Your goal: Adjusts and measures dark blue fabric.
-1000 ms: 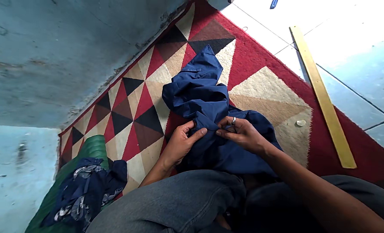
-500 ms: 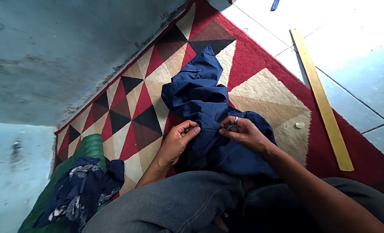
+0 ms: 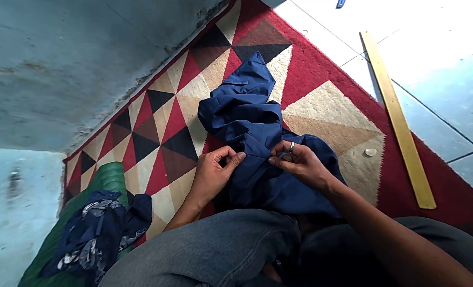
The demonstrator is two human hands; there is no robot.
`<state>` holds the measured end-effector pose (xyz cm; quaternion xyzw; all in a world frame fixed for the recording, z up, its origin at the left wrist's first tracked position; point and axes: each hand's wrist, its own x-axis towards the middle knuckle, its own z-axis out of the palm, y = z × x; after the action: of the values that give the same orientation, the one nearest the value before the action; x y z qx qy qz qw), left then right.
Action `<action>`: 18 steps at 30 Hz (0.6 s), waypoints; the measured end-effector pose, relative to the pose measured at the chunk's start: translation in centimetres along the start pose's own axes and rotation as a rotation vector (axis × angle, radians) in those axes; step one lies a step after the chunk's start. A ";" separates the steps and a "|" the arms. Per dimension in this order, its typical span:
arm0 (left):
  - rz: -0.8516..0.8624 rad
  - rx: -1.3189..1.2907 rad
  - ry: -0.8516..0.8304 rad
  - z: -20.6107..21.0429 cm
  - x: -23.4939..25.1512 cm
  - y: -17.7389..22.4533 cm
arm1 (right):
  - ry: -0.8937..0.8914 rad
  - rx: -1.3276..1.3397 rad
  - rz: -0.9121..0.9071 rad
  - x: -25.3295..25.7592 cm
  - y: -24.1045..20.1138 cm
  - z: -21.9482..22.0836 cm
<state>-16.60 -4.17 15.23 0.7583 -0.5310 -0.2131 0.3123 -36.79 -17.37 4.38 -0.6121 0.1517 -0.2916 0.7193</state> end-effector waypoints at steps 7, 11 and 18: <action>0.044 -0.099 -0.078 0.0 -0.1 -0.1 | 0.010 -0.017 0.031 0.1 0.3 0.0; 0.037 -0.138 -0.073 0.0 -0.2 0.0 | 0.002 -0.005 0.027 0.1 0.3 0.0; 0.031 -0.142 -0.076 0.1 -0.3 -0.1 | -0.011 -0.025 -0.008 0.1 0.1 0.1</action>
<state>-16.68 -3.91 15.12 0.7172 -0.5379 -0.2742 0.3481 -36.64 -17.40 4.34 -0.6232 0.1491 -0.2890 0.7113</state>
